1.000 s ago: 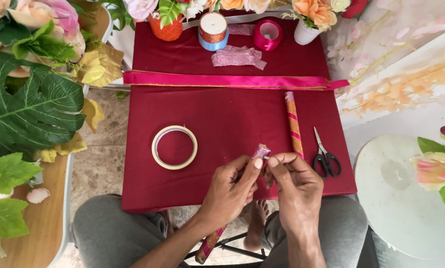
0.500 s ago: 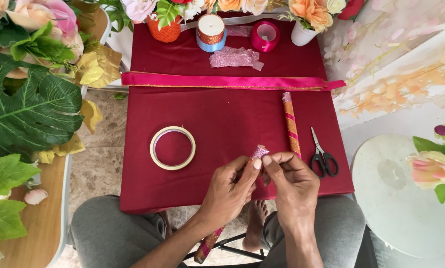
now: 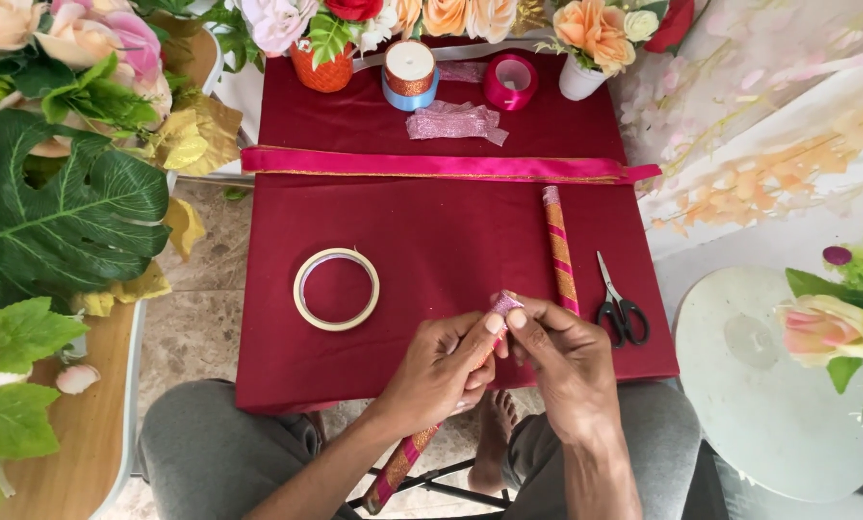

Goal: The person wraps a stick with decorative gold and pink ribbon, using double-sided tape and shears to secure and trim the materials.

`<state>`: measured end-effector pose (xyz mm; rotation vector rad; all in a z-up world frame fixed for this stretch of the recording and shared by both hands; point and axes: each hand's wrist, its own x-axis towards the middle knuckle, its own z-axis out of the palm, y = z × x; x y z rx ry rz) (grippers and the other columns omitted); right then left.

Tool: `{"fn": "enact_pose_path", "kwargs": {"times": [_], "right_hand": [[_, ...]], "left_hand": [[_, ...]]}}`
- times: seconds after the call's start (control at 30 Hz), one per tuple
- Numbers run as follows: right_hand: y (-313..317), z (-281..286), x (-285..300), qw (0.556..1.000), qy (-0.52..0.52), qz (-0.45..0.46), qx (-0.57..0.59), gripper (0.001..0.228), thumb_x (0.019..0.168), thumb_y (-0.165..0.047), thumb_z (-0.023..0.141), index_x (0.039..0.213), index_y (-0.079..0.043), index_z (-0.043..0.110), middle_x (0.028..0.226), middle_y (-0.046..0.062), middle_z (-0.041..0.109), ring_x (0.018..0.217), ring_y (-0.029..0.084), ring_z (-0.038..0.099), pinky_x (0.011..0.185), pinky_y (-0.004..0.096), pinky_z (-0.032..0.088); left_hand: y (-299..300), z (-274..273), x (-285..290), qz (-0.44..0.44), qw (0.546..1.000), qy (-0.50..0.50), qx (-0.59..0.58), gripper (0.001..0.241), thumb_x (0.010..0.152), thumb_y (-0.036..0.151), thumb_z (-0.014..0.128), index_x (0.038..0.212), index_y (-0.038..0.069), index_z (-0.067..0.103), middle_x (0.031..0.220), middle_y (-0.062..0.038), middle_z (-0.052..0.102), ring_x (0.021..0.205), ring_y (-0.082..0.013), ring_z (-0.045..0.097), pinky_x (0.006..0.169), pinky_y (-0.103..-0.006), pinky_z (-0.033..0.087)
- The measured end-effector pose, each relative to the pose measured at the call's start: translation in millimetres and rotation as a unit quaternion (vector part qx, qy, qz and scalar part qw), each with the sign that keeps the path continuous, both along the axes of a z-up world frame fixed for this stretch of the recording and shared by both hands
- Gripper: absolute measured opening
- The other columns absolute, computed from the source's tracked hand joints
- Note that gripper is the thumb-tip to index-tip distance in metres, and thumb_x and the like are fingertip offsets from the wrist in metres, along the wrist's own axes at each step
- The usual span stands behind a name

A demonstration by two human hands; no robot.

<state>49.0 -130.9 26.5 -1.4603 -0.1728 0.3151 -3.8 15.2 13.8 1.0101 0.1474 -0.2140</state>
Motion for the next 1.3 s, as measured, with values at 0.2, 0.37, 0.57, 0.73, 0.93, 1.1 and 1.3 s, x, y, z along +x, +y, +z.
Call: {"fn": "enact_pose_path", "kwargs": {"times": [0.2,0.37,0.57,0.73,0.93,1.1,1.3], "right_hand": [[6,0,0,0.999,0.041,-0.031,-0.005,0.022,0.092,-0.014,0.074,0.106,0.003,0.078,0.073,0.006,0.065,0.067,0.014,0.057,0.068,0.026,0.054],[-6,6,-19,0.989,0.087,0.042,-0.110,0.053,0.090,-0.037,0.063,0.129,-0.002,0.073,0.090,0.008,0.073,0.081,0.018,0.066,0.075,0.031,0.054],[-21,-33,-80,0.958,0.223,0.182,0.013,0.055,0.095,-0.034,0.057,0.132,0.006,0.064,0.098,0.022,0.079,0.082,0.029,0.077,0.068,0.032,0.058],[-16,-39,-90,0.957,0.268,0.064,0.095,0.047,0.094,-0.022,0.064,0.132,0.006,0.061,0.092,0.025,0.074,0.075,0.031,0.070,0.070,0.039,0.056],[-31,-47,-60,0.965,0.219,-0.023,0.143,0.029,0.095,-0.010,0.067,0.121,0.002,0.069,0.083,0.019,0.071,0.071,0.026,0.065,0.063,0.032,0.048],[-94,-41,-10,0.966,0.156,0.098,0.183,0.028,0.096,-0.015,0.072,0.118,0.002,0.070,0.075,0.010,0.072,0.057,0.014,0.066,0.047,0.021,0.055],[-73,20,46,0.949,0.078,0.304,-0.016,0.044,0.086,-0.030,0.080,0.098,0.012,0.076,0.055,0.017,0.069,0.039,0.016,0.056,0.034,0.025,0.042]], "left_hand": [[-3,1,1,0.002,0.999,0.026,-0.048,0.045,0.100,0.048,0.055,0.089,0.004,0.056,0.053,0.001,0.035,0.035,-0.0076,0.032,0.033,-0.0229,0.024],[4,-8,8,0.111,0.986,0.065,-0.110,0.045,0.100,0.049,0.055,0.092,0.005,0.058,0.055,0.002,0.040,0.035,-0.0073,0.035,0.033,-0.0232,0.024],[36,-16,22,0.397,0.903,0.062,-0.154,0.045,0.103,0.052,0.049,0.089,0.010,0.056,0.056,0.000,0.042,0.038,-0.0104,0.038,0.035,-0.0268,0.026],[46,2,16,0.508,0.854,-0.033,-0.106,0.039,0.105,0.045,0.046,0.089,0.010,0.056,0.059,-0.003,0.049,0.045,-0.0158,0.050,0.046,-0.0332,0.046],[38,14,6,0.523,0.844,-0.088,-0.080,0.046,0.102,0.048,0.044,0.104,0.004,0.058,0.080,-0.017,0.071,0.081,-0.0313,0.076,0.092,-0.0496,0.066],[41,23,-10,0.446,0.877,-0.149,-0.100,0.091,0.094,0.073,0.024,0.085,0.000,0.078,0.087,-0.017,0.078,0.085,-0.0312,0.077,0.086,-0.0406,0.058],[29,-4,0,-0.258,0.947,0.089,-0.168,0.091,0.102,0.079,0.022,0.115,0.003,0.070,0.104,-0.015,0.074,0.098,-0.0254,0.071,0.094,-0.0366,0.057]]}}
